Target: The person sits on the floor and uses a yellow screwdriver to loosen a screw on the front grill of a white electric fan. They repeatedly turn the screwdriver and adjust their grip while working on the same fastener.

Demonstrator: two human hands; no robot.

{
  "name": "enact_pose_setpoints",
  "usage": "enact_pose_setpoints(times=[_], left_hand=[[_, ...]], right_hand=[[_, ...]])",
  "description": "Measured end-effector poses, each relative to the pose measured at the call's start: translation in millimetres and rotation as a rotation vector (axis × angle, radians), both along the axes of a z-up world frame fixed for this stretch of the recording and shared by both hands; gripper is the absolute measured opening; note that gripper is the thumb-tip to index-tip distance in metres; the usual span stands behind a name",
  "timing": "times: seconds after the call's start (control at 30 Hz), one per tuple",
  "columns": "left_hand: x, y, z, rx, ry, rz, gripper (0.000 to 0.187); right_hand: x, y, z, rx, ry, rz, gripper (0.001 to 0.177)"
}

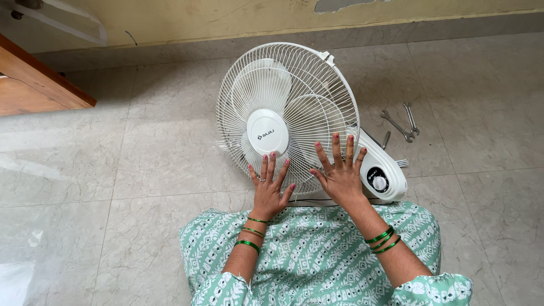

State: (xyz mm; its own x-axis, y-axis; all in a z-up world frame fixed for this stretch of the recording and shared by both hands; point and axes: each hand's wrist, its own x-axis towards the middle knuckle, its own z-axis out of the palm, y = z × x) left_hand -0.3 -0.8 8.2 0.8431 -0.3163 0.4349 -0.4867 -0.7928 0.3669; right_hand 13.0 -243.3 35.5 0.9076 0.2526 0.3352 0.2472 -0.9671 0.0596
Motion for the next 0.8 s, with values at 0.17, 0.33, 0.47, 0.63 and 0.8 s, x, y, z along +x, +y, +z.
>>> enact_pose_setpoints(times=[0.17,0.33,0.47,0.63,0.8], left_hand=[[0,1,-2,-0.002,0.009,-0.001,0.069],[1,1,-5,-0.004,0.002,0.002,0.070],[2,2,-6,-0.008,-0.002,-0.002,0.071],[3,1,-7,-0.013,-0.011,-0.019,0.072],[3,0,-9,-0.004,-0.027,-0.030,0.073]], right_hand=[[-1,0,1,0.007,0.001,0.005,0.077],[-1,0,3,0.013,0.002,0.010,0.076],[-2,2,5,0.034,0.000,0.025,0.076],[-3,3,8,0.048,0.016,0.010,0.074],[-14,1,13,0.080,0.063,0.010,0.071]])
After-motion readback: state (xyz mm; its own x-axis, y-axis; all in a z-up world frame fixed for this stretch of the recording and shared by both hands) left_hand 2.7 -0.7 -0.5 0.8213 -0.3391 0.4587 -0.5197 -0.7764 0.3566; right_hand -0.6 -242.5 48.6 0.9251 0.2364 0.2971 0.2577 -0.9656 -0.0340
